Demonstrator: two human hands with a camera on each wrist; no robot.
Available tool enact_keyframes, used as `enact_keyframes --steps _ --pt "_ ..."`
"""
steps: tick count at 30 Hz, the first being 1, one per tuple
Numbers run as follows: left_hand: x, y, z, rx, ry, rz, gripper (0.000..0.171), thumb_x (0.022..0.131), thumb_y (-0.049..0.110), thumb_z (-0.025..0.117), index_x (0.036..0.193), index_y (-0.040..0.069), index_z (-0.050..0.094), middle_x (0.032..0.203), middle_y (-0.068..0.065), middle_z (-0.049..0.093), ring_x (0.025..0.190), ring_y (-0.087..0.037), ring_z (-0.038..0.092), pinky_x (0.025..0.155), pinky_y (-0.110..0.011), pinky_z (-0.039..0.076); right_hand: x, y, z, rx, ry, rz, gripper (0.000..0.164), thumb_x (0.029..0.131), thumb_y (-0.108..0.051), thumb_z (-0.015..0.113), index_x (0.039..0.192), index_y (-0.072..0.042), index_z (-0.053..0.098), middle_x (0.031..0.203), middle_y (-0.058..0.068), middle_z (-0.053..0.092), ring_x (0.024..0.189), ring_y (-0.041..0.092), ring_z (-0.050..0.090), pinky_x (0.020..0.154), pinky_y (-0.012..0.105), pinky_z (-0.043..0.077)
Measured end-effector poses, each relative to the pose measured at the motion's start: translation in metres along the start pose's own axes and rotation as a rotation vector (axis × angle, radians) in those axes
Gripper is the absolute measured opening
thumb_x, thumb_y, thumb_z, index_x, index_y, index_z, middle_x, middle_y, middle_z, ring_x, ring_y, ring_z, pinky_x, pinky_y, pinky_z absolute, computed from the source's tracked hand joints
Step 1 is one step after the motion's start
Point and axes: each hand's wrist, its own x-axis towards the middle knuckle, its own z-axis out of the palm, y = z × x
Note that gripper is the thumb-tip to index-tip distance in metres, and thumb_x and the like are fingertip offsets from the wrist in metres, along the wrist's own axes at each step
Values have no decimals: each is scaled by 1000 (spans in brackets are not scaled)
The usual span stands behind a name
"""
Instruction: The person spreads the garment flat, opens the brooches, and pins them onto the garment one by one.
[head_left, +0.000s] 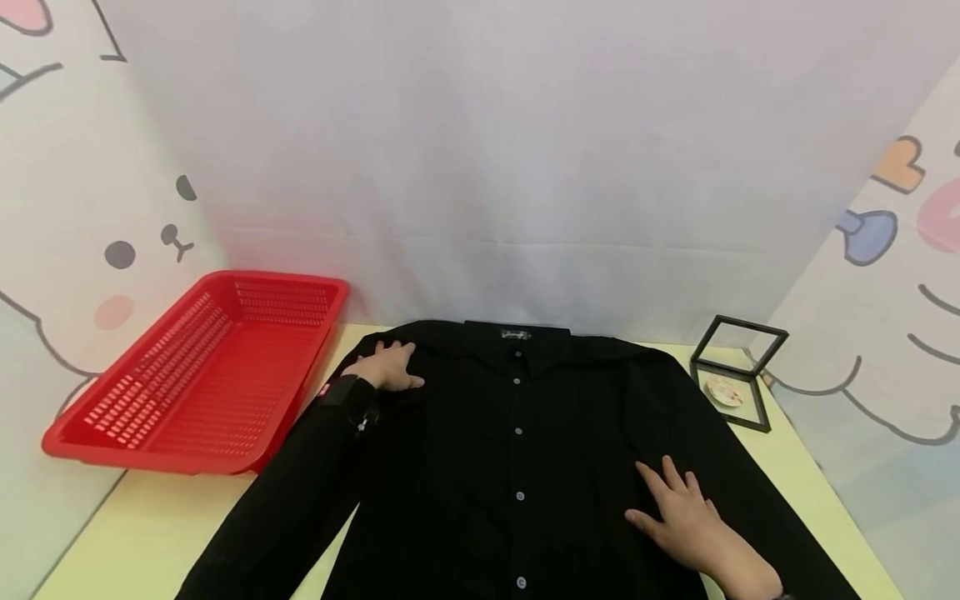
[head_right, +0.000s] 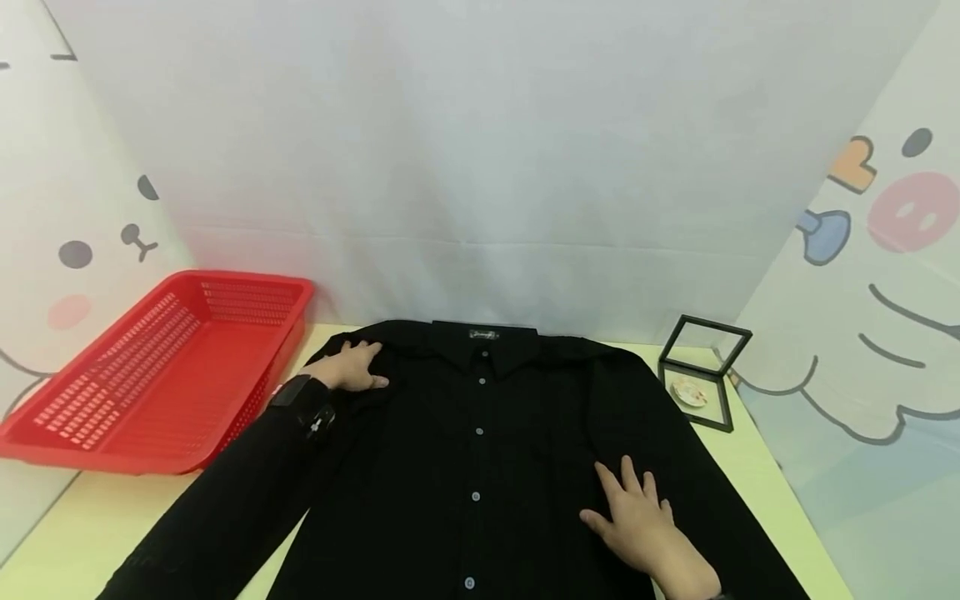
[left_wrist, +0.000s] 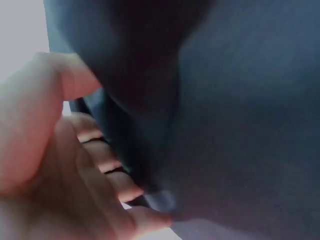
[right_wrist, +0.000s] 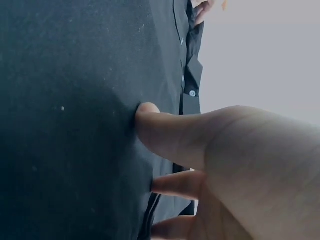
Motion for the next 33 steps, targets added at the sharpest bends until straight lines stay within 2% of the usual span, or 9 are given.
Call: enact_keyframes --steps 4,8,11,14,18,22,25,29,33 --pt "-27 16 16 -2 27 67 75 106 33 58 164 3 20 170 -28 10 155 -53 9 120 -73 18 -8 -4 3 21 20 -35 85 92 -48 74 153 2 41 157 47 19 137 75 16 97 85 31" --pt "-64 29 38 -5 -15 133 80 104 33 62 165 5 19 171 -26 6 156 -52 7 122 -70 17 -18 -14 8 103 4 -114 79 92 -37 78 152 1 43 159 45 19 140 74 12 102 83 28" --pt "-92 33 55 18 -31 168 80 102 36 65 164 6 23 171 -26 8 156 -52 8 122 -70 18 -25 -22 13 174 -32 -141 78 92 -35 78 152 1 43 160 44 17 142 72 8 106 82 27" --pt "-115 33 69 17 -56 200 82 100 43 68 163 8 29 170 -28 10 156 -52 8 122 -70 18 -29 -28 19 194 -57 -147 81 90 -36 80 152 0 43 160 43 17 141 73 10 106 81 27" --pt "-135 25 86 -24 -109 255 88 95 54 68 163 13 30 170 -27 11 156 -52 9 121 -71 18 -31 -32 27 180 -71 -153 85 86 -34 84 152 0 43 161 41 19 141 73 14 105 84 24" --pt "-157 16 97 -55 -170 271 91 93 59 68 164 17 30 171 -24 11 157 -49 11 121 -71 17 -32 -32 34 202 -76 -149 87 85 -34 84 154 -1 42 163 39 18 143 71 11 105 86 18" --pt "-178 17 101 -58 -143 285 95 89 55 75 162 12 32 169 -28 16 156 -50 16 122 -70 17 -33 -29 34 238 -79 -154 88 86 -33 83 156 -2 40 164 38 15 144 70 7 105 87 14" --pt "-196 17 113 -56 -68 355 105 85 48 82 161 1 27 165 -33 22 153 -51 23 121 -68 21 -35 -23 30 266 -84 -162 90 86 -33 84 157 -2 38 165 37 13 144 69 3 104 88 8" --pt "-203 15 123 -128 -107 401 107 85 40 83 162 -2 21 168 -29 18 154 -48 21 119 -66 25 -36 -19 27 272 -97 -157 93 85 -35 84 158 -2 37 165 37 11 145 69 0 105 87 7"
